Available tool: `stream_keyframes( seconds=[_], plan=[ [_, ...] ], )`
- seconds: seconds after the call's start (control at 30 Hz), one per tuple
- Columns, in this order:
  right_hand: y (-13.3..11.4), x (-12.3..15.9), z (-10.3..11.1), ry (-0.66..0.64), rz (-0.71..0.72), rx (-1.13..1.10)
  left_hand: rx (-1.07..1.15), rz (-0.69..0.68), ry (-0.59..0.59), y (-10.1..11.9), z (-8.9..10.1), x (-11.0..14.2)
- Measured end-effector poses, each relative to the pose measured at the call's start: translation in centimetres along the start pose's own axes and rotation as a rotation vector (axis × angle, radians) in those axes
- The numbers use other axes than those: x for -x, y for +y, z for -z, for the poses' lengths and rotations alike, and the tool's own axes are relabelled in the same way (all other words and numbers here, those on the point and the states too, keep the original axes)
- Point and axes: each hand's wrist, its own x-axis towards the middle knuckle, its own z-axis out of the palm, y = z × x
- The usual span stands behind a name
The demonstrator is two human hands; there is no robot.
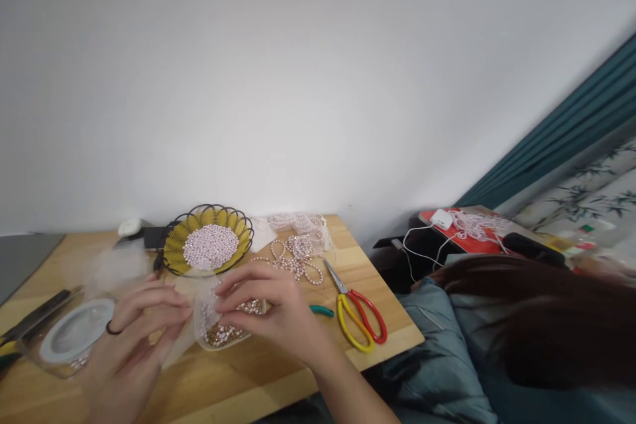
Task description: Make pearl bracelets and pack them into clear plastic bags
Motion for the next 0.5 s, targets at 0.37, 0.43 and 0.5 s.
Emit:
stream_keyframes(
  seconds=[0.37, 0.43, 0.5],
  plan=[
    [1.3, 1.5, -0.6, -0.148, 0.168, 0.266, 0.955, 1.322, 0.091, 1.6, -1.4, 0.1],
    [1.5, 1.6, -0.5, -0.208, 0.147, 0.241, 0.902, 1.398, 0.124, 1.1, -1.1, -0.2],
    [1.5, 1.7, -0.4, -0.244, 0.124, 0.214, 0.851, 1.405, 0.132, 0.4, -0.7, -0.3]
  ],
)
